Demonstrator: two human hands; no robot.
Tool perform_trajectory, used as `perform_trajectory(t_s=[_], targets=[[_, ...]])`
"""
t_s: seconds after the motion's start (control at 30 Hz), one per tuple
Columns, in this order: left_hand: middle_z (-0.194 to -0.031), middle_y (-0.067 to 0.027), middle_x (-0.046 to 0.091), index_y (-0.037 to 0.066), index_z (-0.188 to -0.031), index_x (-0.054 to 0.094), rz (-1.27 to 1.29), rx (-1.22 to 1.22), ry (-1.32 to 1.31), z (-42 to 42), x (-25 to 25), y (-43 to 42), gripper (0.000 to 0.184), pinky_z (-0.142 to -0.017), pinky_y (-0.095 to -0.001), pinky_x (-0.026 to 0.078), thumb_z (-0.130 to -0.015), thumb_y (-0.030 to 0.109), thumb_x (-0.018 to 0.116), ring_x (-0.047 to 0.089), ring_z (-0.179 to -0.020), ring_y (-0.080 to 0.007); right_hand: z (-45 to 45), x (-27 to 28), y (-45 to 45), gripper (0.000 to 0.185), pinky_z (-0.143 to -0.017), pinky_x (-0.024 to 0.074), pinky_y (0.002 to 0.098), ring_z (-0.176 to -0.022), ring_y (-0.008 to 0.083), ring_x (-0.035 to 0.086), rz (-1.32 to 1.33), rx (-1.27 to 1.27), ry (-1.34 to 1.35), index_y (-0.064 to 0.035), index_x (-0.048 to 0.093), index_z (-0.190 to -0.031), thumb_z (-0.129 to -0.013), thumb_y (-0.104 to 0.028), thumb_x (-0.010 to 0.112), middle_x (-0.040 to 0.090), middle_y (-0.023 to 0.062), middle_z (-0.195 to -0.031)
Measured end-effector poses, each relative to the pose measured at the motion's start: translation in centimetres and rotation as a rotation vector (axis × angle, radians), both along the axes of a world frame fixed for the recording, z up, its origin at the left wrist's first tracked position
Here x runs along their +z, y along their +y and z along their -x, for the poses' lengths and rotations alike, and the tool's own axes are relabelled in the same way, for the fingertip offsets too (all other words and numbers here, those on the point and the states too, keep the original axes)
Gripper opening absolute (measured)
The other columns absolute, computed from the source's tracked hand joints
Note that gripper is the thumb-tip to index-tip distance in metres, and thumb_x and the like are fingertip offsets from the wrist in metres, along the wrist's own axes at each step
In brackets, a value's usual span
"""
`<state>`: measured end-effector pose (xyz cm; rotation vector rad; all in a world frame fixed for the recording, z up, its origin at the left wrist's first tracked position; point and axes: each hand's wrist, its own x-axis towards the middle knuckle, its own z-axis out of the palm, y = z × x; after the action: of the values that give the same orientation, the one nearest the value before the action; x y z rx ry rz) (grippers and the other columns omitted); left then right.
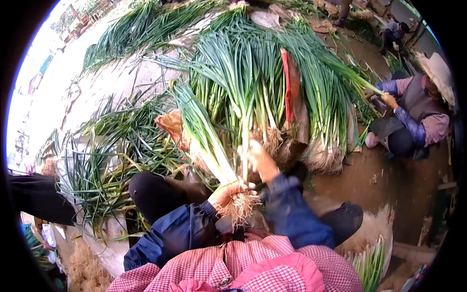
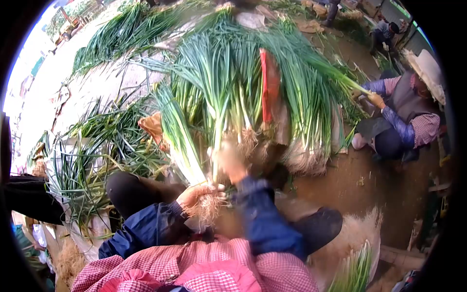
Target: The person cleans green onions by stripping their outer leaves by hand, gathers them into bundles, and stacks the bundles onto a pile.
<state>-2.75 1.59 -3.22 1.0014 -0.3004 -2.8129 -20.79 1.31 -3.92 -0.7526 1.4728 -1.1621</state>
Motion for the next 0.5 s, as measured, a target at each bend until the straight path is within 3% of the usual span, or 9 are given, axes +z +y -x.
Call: perform_trajectory(t_s=[0.03, 0.13, 0.17, 0.23, 0.3, 0.33, 0.37, 0.43, 0.5], targets=[[-0.111, -0.0170, 0.056, -0.001, -0.117, 0.045, -0.029, -0.019, -0.010, -0.4, -1.1, 0.2, 0.037, -0.084, -0.0449, 0.048, -0.080, 0.000, 0.051, 0.057, -0.097, -0.0294, 0.5, -1.7, -1.5, 0.030, -0.041, 0.0366, 0.0196, -0.052, 0.0066, 0.048, -0.005, -0.096, 0.021, 0.0001, 0.050, -0.107, -0.083, -0.016, 0.057, 0.056, 0.0008, -0.070], [-0.104, -0.0141, 0.058, 0.001, -0.109, 0.049, -0.021, 0.126, -0.014, -1.0, -1.1, 1.3, 0.031, -0.082, -0.0429, 0.049, -0.078, -0.001, 0.052, 0.059, -0.090, -0.0266, 0.6, -4.5, -3.9, 0.016, -0.041, 0.0375, 0.0200, -0.048, 0.0073, 0.048, -0.009, -0.420, 0.077, -0.0021, 0.056, -0.094, -0.082, -0.013, 0.056, 0.056, 0.0001, -0.062], [-0.103, -0.0136, 0.058, 0.002, -0.106, 0.050, -0.024, 0.238, 0.046, -0.8, -1.5, 1.3, 0.029, -0.082, -0.0426, 0.049, -0.077, -0.002, 0.053, 0.058, -0.089, -0.0262, 0.2, -4.6, -3.0, 0.014, -0.045, 0.0411, 0.0206, -0.054, 0.0072, 0.052, 0.048, -0.441, 0.059, -0.0025, 0.055, -0.092, -0.084, -0.013, 0.054, 0.059, 0.0042, -0.071], [-0.095, -0.0161, 0.060, 0.003, -0.099, 0.050, -0.079, 0.343, 0.089, -0.3, -0.7, 1.3, 0.024, -0.075, -0.0406, 0.051, -0.076, -0.003, 0.054, 0.060, -0.080, -0.0258, -1.1, -2.5, 0.5, 0.015, -0.059, 0.0478, 0.0246, -0.065, 0.0114, 0.056, 0.239, -0.524, -0.122, -0.0023, 0.054, -0.093, -0.086, -0.016, 0.051, 0.060, 0.0073, -0.080], [-0.095, -0.0176, 0.060, 0.004, -0.101, 0.050, -0.213, 0.411, 0.159, 0.1, -1.3, 1.0, 0.026, -0.074, -0.0401, 0.051, -0.076, -0.003, 0.054, 0.060, -0.082, -0.0259, -1.1, 2.7, 4.1, 0.019, -0.078, 0.0453, 0.0332, -0.075, 0.0185, 0.057, 0.477, -0.572, -0.561, -0.0039, 0.057, -0.092, -0.088, -0.022, 0.051, 0.059, 0.0075, -0.080], [-0.095, -0.0187, 0.059, 0.007, -0.109, 0.049, -0.443, 0.281, 0.205, -0.4, -1.4, 0.2, 0.034, -0.073, -0.0389, 0.051, -0.076, -0.001, 0.055, 0.060, -0.083, -0.0256, 0.3, 2.9, 5.7, 0.017, -0.082, 0.0469, 0.0410, -0.078, 0.0216, 0.058, 0.519, -0.646, -0.787, -0.0035, 0.054, -0.096, -0.090, -0.017, 0.045, 0.059, 0.0086, -0.083], [-0.096, -0.0191, 0.059, 0.008, -0.119, 0.045, -0.066, 0.447, 0.138, 0.6, 0.6, 0.9, 0.045, -0.074, -0.0379, 0.051, -0.076, 0.000, 0.056, 0.059, -0.084, -0.0245, 1.6, 1.9, 6.8, 0.017, -0.074, 0.0469, 0.0367, -0.073, 0.0183, 0.055, 0.603, -0.688, -0.858, -0.0040, 0.052, -0.096, -0.092, -0.017, 0.042, 0.056, 0.0070, -0.081], [-0.099, -0.0184, 0.058, 0.006, -0.123, 0.041, -0.303, 0.368, 0.207, 0.4, 0.1, 0.3, 0.050, -0.075, -0.0373, 0.051, -0.075, 0.001, 0.056, 0.060, -0.085, -0.0249, 3.7, -0.3, 7.4, 0.017, -0.064, 0.0425, 0.0304, -0.065, 0.0152, 0.048, 0.632, -0.685, -1.003, -0.0037, 0.050, -0.098, -0.092, -0.017, 0.040, 0.050, 0.0037, -0.076], [-0.102, -0.0181, 0.057, 0.003, -0.121, 0.042, -0.312, 0.270, 0.457, 0.5, 0.9, 0.0, 0.049, -0.078, -0.0386, 0.050, -0.074, 0.000, 0.056, 0.059, -0.087, -0.0261, 4.2, 0.2, 4.7, 0.016, -0.055, 0.0376, 0.0248, -0.057, 0.0109, 0.040, 0.623, -0.654, -0.986, -0.0025, 0.049, -0.098, -0.091, -0.016, 0.044, 0.043, -0.0001, -0.071]])
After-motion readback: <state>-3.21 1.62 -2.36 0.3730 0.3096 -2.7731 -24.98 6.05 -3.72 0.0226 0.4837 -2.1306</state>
